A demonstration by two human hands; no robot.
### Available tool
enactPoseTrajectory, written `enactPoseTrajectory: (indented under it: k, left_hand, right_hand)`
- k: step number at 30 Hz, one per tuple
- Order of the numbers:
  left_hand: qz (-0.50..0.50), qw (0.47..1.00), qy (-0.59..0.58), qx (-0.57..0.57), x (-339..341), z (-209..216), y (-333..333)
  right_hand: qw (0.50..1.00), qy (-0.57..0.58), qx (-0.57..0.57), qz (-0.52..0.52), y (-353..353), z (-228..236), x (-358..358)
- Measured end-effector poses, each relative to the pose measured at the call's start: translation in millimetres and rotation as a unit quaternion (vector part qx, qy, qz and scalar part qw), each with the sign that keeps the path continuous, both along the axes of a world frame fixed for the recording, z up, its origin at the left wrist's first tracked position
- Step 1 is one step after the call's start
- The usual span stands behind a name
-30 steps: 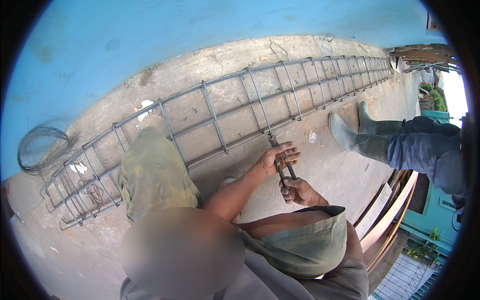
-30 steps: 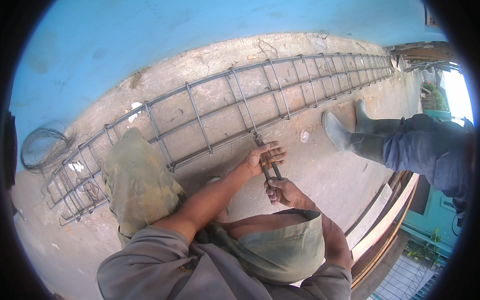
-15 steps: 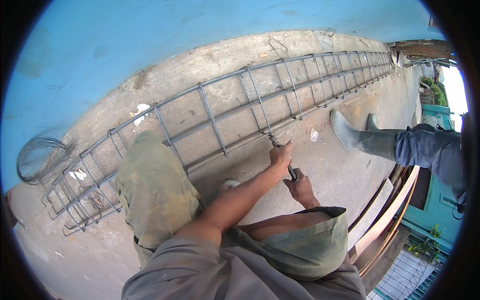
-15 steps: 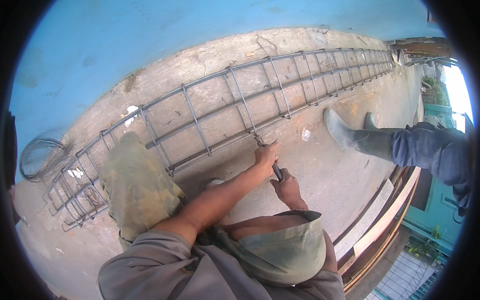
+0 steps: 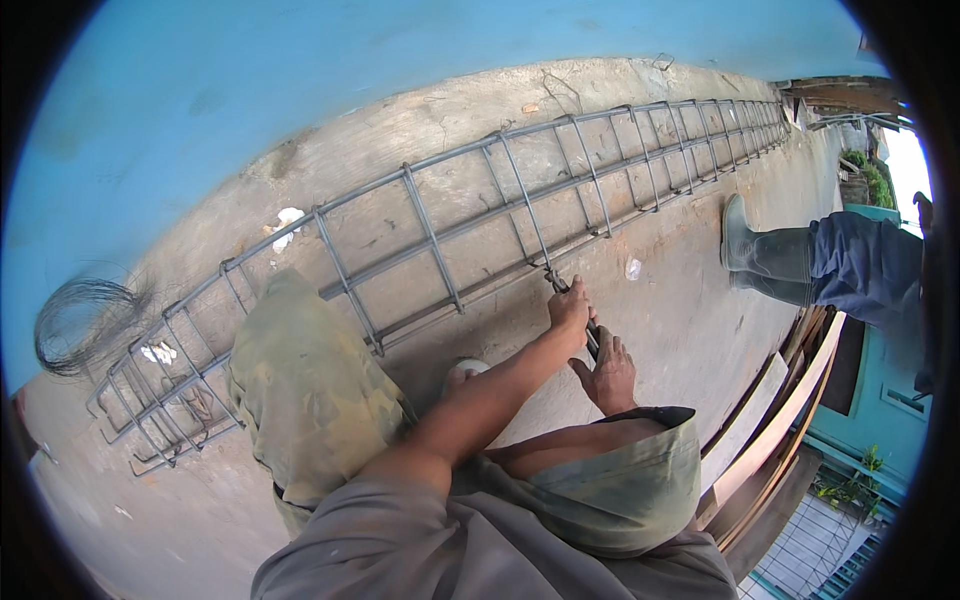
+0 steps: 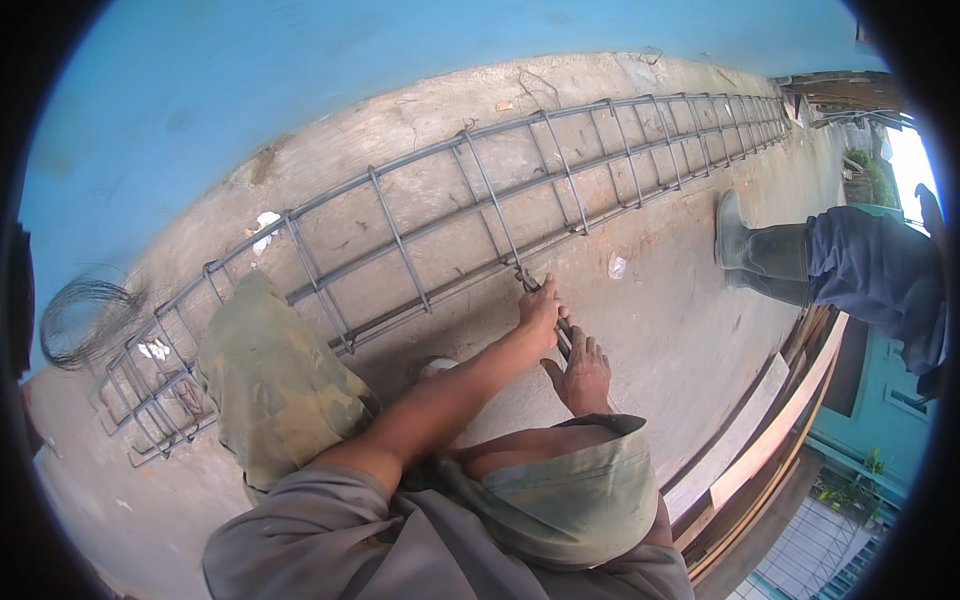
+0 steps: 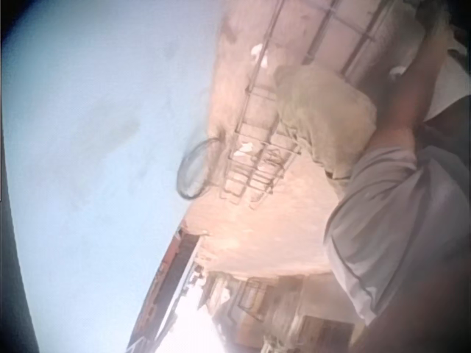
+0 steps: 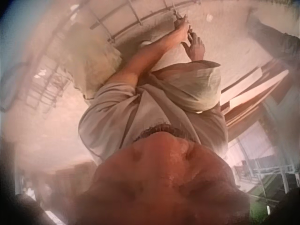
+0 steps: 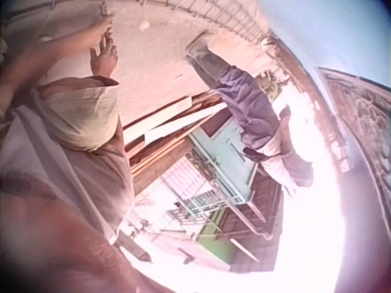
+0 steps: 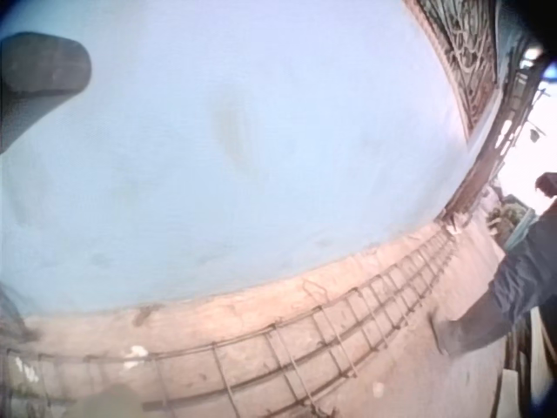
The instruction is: The person uses pliers to twist wire ties around the intersections of a long rebar cage laid on the ground. They repeatedly cut wire from a coil, wrap it around the bars, and twist it tight to secure the structure.
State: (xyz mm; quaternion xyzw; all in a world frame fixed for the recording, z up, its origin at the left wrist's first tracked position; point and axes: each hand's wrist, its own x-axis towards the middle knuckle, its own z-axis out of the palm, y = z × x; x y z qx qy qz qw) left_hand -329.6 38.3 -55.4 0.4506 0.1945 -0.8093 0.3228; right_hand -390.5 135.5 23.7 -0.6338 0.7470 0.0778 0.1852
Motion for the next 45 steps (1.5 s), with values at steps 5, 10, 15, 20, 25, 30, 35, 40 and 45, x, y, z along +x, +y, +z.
enactPoseTrajectory:
  k: [5, 10, 15, 20, 25, 30, 35, 40, 45]
  left_hand:
    - [-0.178, 0.971, -0.075, -0.138, 11.4, -28.9, 15.4]
    - [-0.071, 0.984, 0.125, -0.105, 32.6, -12.8, 10.5]
    - [-0.060, 0.990, -0.110, -0.064, 0.2, -22.4, 9.1]
    - [-0.147, 0.980, -0.063, -0.118, 26.0, -9.2, 9.9]
    - [-0.135, 0.983, 0.039, -0.119, 36.4, -28.8, 6.1]
    - [-0.271, 0.866, -0.350, -0.231, 20.3, -46.4, 13.6]
    - [-0.298, 0.777, -0.413, -0.370, 38.7, -41.8, 45.3]
    - [-0.211, 0.757, -0.382, -0.487, 54.1, -20.4, 41.7]
    - [-0.198, 0.711, -0.343, -0.581, 71.3, 20.8, 7.6]
  right_hand:
    - [0.875, -0.349, 0.223, -0.250, -6.8, -11.6, -14.1]
    - [0.628, -0.589, 0.336, -0.382, -10.6, -5.5, -24.3]
    - [0.995, -0.066, 0.061, -0.048, 5.4, -3.1, 3.1]
    - [0.760, -0.516, 0.258, -0.300, 14.7, -27.2, -23.5]
    - [0.512, -0.710, 0.320, -0.363, 23.9, -37.0, -15.7]
    - [0.952, -0.255, 0.077, -0.149, 39.5, -54.5, 14.7]
    - [0.455, -0.754, 0.214, -0.423, 64.2, -54.0, 9.0]
    - [0.647, -0.627, 0.058, -0.430, 55.2, -38.8, 38.9]
    - [0.638, -0.662, 0.001, -0.392, 24.5, -32.9, 49.5]
